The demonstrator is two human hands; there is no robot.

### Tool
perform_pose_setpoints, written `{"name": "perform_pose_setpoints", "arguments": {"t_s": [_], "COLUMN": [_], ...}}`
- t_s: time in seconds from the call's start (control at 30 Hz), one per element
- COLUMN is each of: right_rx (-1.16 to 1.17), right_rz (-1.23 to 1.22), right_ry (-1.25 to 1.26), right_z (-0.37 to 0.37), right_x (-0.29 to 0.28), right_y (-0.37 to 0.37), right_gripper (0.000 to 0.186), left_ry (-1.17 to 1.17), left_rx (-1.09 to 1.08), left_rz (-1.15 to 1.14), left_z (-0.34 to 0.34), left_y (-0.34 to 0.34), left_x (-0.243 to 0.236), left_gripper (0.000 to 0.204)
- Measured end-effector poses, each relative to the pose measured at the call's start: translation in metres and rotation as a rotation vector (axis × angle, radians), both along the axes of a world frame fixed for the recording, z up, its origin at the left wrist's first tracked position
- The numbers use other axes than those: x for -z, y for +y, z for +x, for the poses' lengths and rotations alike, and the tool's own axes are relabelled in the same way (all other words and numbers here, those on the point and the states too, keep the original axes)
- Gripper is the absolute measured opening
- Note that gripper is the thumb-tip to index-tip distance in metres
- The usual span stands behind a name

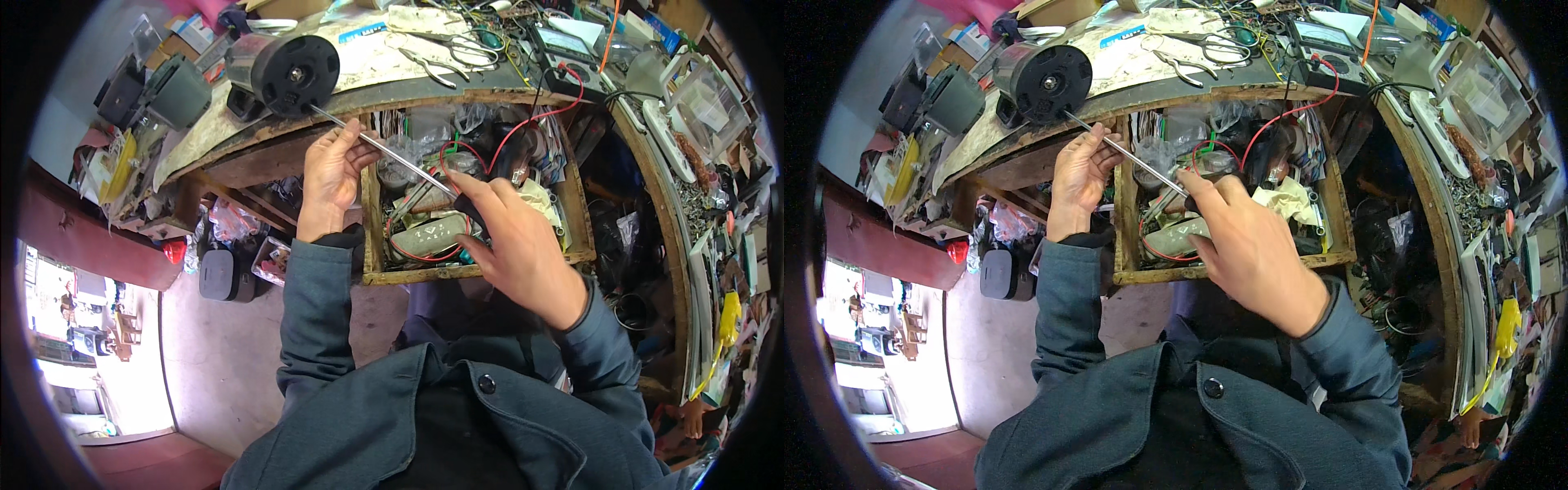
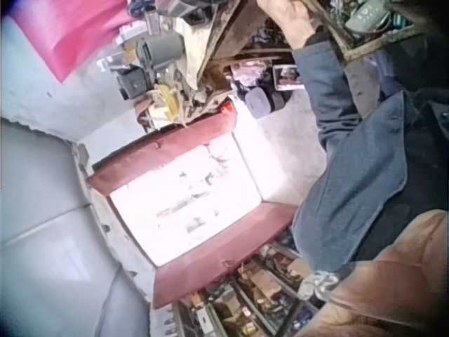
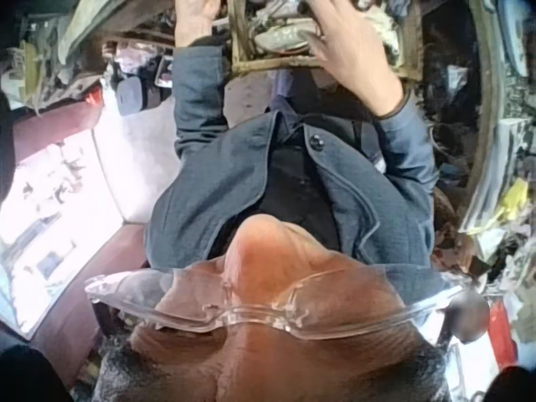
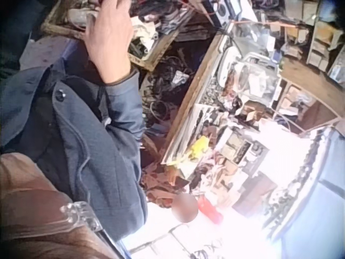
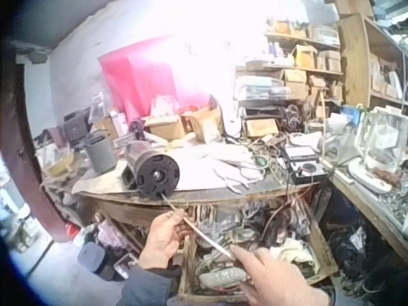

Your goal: The person retrieves a screwdriver from a drawer and uses it to unscrew the base of a small appliance. They remove the base cover, expose the internal components, and continue to manipulate the appliance with the screwdriver.

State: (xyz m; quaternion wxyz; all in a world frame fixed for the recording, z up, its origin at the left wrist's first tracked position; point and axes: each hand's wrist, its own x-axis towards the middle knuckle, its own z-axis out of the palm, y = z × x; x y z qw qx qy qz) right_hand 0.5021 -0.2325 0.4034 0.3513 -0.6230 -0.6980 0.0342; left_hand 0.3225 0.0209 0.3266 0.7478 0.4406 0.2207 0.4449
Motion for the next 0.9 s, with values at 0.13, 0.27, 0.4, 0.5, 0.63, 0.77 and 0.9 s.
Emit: {"name": "perform_pose_setpoints", "arguments": {"t_s": [0.13, 0.27, 0.4, 0.5, 0.63, 0.77, 0.9], "right_rx": [-0.277, -0.425, -0.375, -0.398, -0.462, -0.480, -0.424], "right_rz": [-0.376, -0.957, -0.927, -0.903, -1.074, -1.145, -1.085], "right_ry": [0.299, 0.839, 0.522, 0.519, 0.877, 0.944, 0.886], "right_z": [0.021, 0.039, 0.035, 0.030, 0.033, 0.039, 0.031], "right_x": [0.000, -0.007, -0.010, -0.011, -0.011, 0.005, 0.000], "right_y": [0.057, 0.109, 0.126, 0.128, 0.127, 0.135, 0.132], "right_gripper": [0.029, 0.021, 0.019, 0.022, 0.023, 0.021, 0.021], "left_ry": [-0.091, -0.230, 0.075, 0.057, -0.119, -0.203, -0.360], "left_rx": [0.024, 0.114, -0.031, 0.017, 0.149, 0.146, -0.087], "left_rz": [-0.062, -0.082, -0.091, -0.021, -0.048, -0.062, -0.275], "left_z": [0.003, 0.005, 0.001, -0.008, -0.008, -0.008, -0.010], "left_y": [-0.007, -0.013, -0.007, 0.000, -0.002, 0.006, 0.015], "left_x": [-0.004, -0.016, -0.013, -0.014, -0.016, -0.015, -0.027], "left_gripper": [0.031, 0.038, 0.029, 0.025, 0.035, 0.038, 0.043]}}
